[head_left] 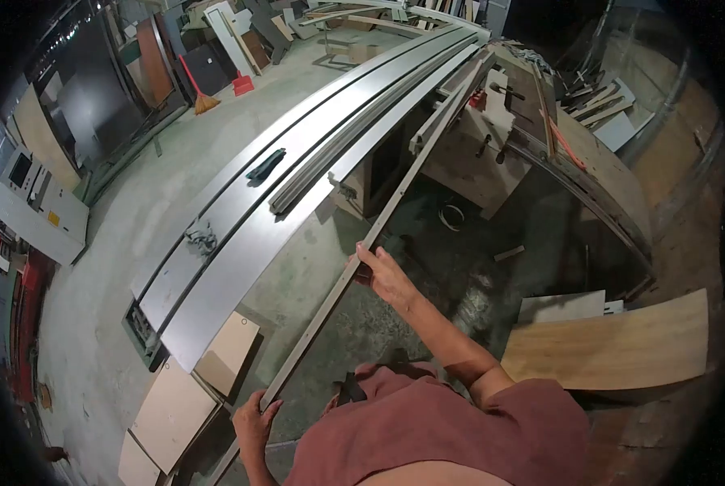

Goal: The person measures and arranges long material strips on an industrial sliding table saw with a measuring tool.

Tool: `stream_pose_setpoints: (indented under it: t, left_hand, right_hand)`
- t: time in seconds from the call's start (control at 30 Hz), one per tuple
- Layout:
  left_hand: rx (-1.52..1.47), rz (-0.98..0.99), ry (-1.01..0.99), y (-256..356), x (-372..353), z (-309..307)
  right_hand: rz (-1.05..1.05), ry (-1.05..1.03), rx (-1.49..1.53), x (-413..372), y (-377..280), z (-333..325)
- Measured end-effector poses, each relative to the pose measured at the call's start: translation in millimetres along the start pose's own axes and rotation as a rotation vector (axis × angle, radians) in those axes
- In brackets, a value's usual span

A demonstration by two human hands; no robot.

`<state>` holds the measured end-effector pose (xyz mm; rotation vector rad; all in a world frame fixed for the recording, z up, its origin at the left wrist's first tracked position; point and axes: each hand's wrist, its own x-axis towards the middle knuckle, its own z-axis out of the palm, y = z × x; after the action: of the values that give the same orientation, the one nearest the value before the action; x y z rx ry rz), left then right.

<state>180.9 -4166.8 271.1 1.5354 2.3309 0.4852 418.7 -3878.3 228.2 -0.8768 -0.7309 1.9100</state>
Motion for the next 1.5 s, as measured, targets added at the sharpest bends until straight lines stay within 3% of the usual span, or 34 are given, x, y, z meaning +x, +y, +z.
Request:
stream_pose_setpoints:
  t: [0.07,0.3,0.47,0.7,0.8,0.87,0.9,0.93,1.0,1.07,1.1,1.17,1.2,1.27,1.3,1.5]
  left_hand:
    - [-0.014,-0.082,-0.056,-25.1,-9.5,-10.8]
    - [0.013,0.043,0.035,-113.2,-33.3,-37.7]
    - [0.026,-0.068,0.003,-164.1,-42.2,-57.3]
    - [0.045,-0.065,0.059,-209.2,-50.6,-67.4]
    - [0.061,-0.143,0.045,-218.8,-53.8,-70.4]
    - [0.149,-0.088,0.098,-231.2,-56.0,-70.2]
    - [0.151,-0.120,0.085,-230.0,-55.8,-70.8]
    - [0.147,-0.120,0.088,-231.9,-56.1,-69.5]
    - [0.252,-0.061,0.139,-236.8,-58.1,-64.9]
    - [0.224,-0.084,0.151,-229.4,-56.8,-70.9]
    - [0.229,-0.060,0.183,-228.4,-57.2,-71.8]
    - [0.237,-0.003,0.277,-227.6,-54.9,-71.7]
    - [0.235,-0.003,0.279,-228.0,-53.7,-71.1]
    - [0.278,0.019,0.330,-227.3,-53.1,-72.4]
    - [0.212,0.002,0.314,-223.7,-51.4,-74.0]
    - [0.146,-0.035,0.253,-197.3,-52.5,-69.4]
  right_hand:
    - [0.034,-0.055,0.036,-10.5,20.3,14.6]
    - [0.075,-0.061,0.057,-44.0,67.1,75.5]
    - [0.117,-0.143,0.116,-60.5,102.3,105.8]
    - [0.300,-0.055,0.046,-66.4,143.5,114.2]
    - [0.299,-0.139,-0.059,-64.9,138.5,115.3]
    - [0.420,-0.322,-0.612,-63.0,122.3,110.8]
    - [0.253,-0.444,-0.961,-58.7,114.7,103.7]
    - [0.252,-0.445,-0.966,-54.7,104.4,99.4]
    - [-0.567,-0.253,-1.578,-46.8,76.7,96.2]
    - [-0.783,-0.290,-1.645,-31.3,37.6,100.3]
    - [-0.776,-0.292,-1.652,-18.2,25.4,96.5]
    - [-1.035,-0.432,-1.858,10.5,6.9,81.3]
    - [-1.037,-0.433,-1.861,22.9,0.9,67.6]
    - [-0.662,-0.530,-2.060,41.0,-11.0,44.4]
    - [-0.607,-0.574,-2.099,45.0,-16.6,37.2]
    - [-0.671,-0.744,-2.075,57.0,-23.3,19.4]
